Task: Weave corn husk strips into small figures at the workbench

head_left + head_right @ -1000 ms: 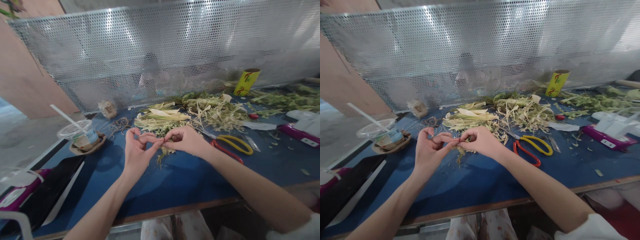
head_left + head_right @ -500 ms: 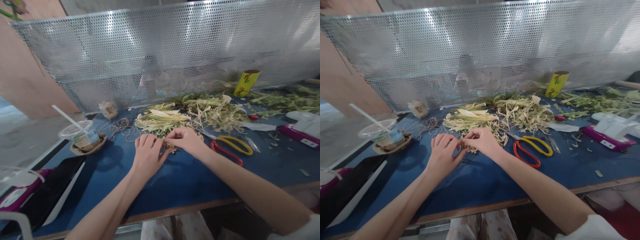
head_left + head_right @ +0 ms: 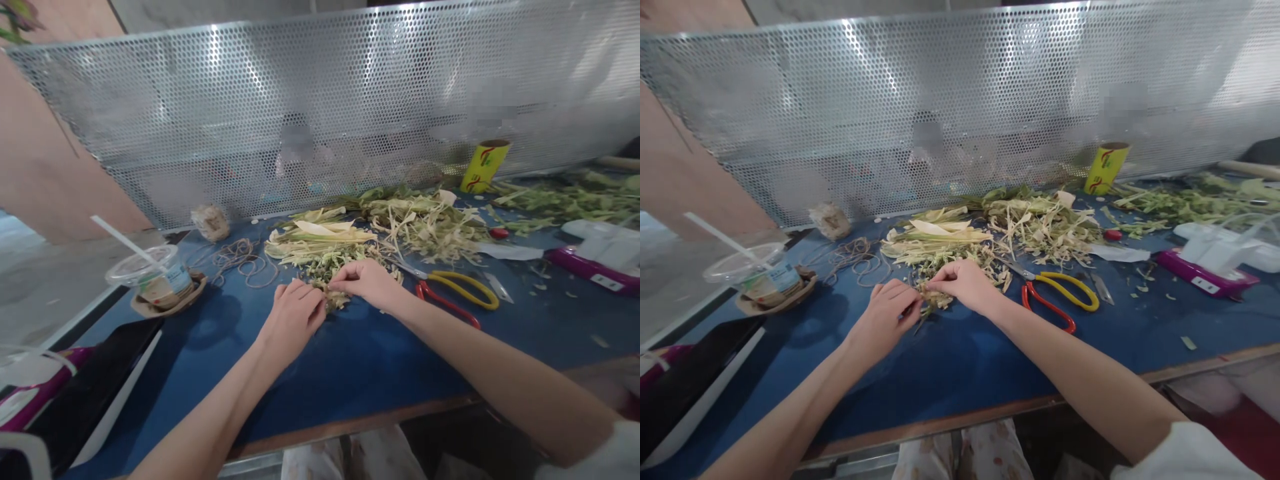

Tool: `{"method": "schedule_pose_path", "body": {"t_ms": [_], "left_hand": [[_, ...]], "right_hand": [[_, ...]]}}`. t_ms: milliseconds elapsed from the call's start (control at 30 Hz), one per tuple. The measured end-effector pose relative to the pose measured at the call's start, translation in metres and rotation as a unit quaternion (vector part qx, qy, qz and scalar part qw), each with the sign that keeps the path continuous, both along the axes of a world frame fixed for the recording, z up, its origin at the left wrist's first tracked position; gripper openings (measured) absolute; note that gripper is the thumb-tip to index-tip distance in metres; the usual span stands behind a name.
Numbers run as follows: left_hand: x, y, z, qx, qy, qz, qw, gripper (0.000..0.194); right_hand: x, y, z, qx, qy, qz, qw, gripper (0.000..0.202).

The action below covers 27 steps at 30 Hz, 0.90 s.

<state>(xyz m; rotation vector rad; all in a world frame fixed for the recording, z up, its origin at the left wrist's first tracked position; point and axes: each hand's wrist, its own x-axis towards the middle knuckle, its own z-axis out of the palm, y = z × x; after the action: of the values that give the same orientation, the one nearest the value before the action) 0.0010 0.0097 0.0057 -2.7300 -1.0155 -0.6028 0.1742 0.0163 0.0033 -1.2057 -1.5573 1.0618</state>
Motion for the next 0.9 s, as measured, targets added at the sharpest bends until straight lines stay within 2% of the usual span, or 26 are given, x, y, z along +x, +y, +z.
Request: {"method": "schedule_pose_path", "body": {"t_ms": [200, 333, 533, 767, 900], "left_hand": [[-0.002, 0.003, -0.002, 0.019, -0.002, -0.076, 0.997, 0.022], [-0.003, 0.0, 0.001, 0.019, -0.017, -0.076, 0.997, 0.022], [-0.004, -0.001, 0.002, -0.014, -0.008, -0.102, 0.995, 0.021], [-0.003, -0.005, 0.002, -0.034, -0.013, -0.07, 0.997, 0.021], [-0.003, -0.005, 0.007, -0.06, 0.0, -0.087, 0.994, 0.021]], "right_hand": [[-0.001, 0.004, -0.008, -0.023, 0.027, 0.008, 0.999, 0.02], [-0.005, 0.001, -0.009, -0.024, 0.045, 0.003, 0.999, 0.024], [-0.005, -0.001, -0.009, 0.006, 0.037, -0.007, 0.999, 0.018], [-0.004, -0.002, -0.004, 0.001, 0.021, -0.001, 1.0, 0.021], [-0.006, -0.008, 0.002, 0.014, 0.022, -0.014, 1.0, 0.018]]}}
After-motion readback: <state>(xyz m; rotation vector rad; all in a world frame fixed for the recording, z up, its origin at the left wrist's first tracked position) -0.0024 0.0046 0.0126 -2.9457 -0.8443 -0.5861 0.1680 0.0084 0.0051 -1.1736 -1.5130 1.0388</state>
